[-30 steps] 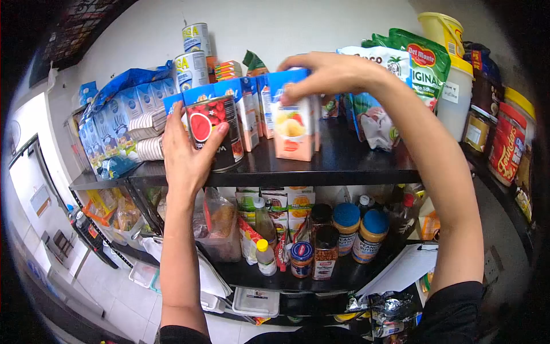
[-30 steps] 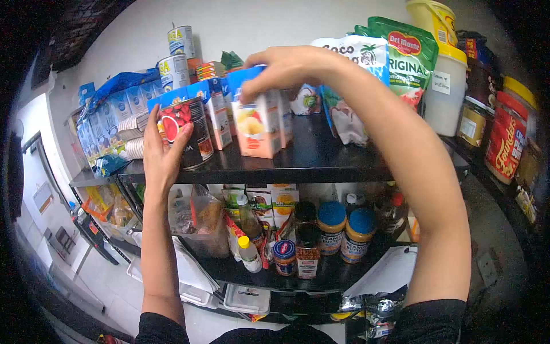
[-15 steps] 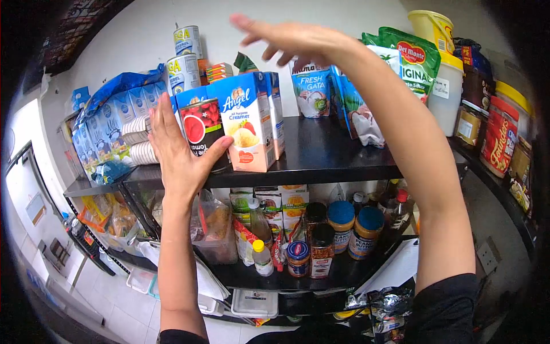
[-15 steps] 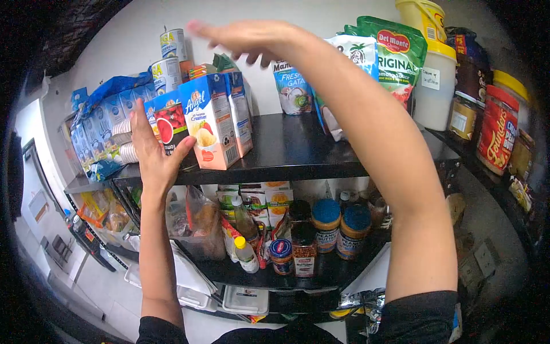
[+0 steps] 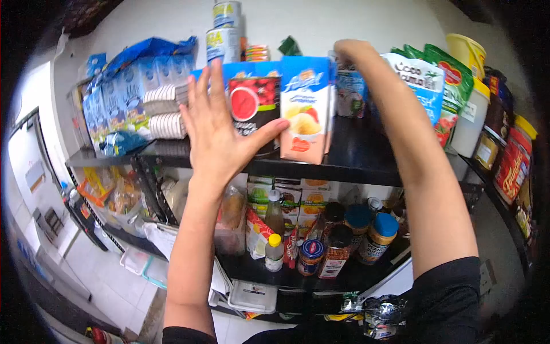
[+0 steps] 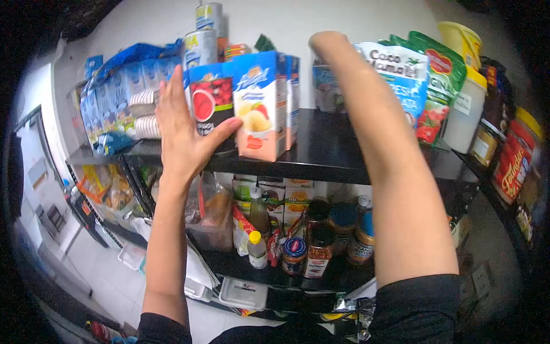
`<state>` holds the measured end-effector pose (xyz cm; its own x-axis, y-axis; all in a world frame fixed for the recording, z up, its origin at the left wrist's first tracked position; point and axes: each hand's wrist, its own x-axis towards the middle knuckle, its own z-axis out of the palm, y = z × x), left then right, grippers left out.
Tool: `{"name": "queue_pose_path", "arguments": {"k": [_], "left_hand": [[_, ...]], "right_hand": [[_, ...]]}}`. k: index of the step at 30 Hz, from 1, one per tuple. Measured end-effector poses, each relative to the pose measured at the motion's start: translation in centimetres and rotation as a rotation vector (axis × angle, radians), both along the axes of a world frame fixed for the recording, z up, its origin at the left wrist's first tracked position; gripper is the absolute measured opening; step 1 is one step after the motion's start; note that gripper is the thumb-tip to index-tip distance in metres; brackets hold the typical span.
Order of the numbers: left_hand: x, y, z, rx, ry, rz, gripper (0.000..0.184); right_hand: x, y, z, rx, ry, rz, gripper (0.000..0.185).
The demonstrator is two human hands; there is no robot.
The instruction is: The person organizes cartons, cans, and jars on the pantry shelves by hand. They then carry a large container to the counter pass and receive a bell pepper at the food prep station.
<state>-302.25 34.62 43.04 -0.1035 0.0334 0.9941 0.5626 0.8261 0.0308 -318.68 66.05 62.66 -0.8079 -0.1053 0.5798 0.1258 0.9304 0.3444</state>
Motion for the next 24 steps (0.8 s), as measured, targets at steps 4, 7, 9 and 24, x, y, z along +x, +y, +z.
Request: {"name": "queue_pose_path", "arguments": {"k": [4, 7, 9, 24], "left_hand": [[-0.2, -0.2, 0.1, 0.02, 0.002, -0.026, 0.125], [-0.6, -0.3, -0.2, 0.014, 0.009, -0.05, 0.125], [-0.6, -0.2, -0.1, 0.013, 0.022, -0.041, 0.125], [-0.5, -0.1, -0.1, 0.014, 0.019, -0.031, 0.121]], "right_hand": [[0.9, -0.4, 0.5, 0.013, 0.118, 0.19, 0.028], [1.6, -0.8, -0.3, 0.108, 0.202, 0.151, 0.03], [3.5, -2.0, -1.1, 0.149, 0.208, 0.133, 0.023], [11.6, -3.0, 0.3, 0.315, 0.105, 0.145, 0.022]]}}
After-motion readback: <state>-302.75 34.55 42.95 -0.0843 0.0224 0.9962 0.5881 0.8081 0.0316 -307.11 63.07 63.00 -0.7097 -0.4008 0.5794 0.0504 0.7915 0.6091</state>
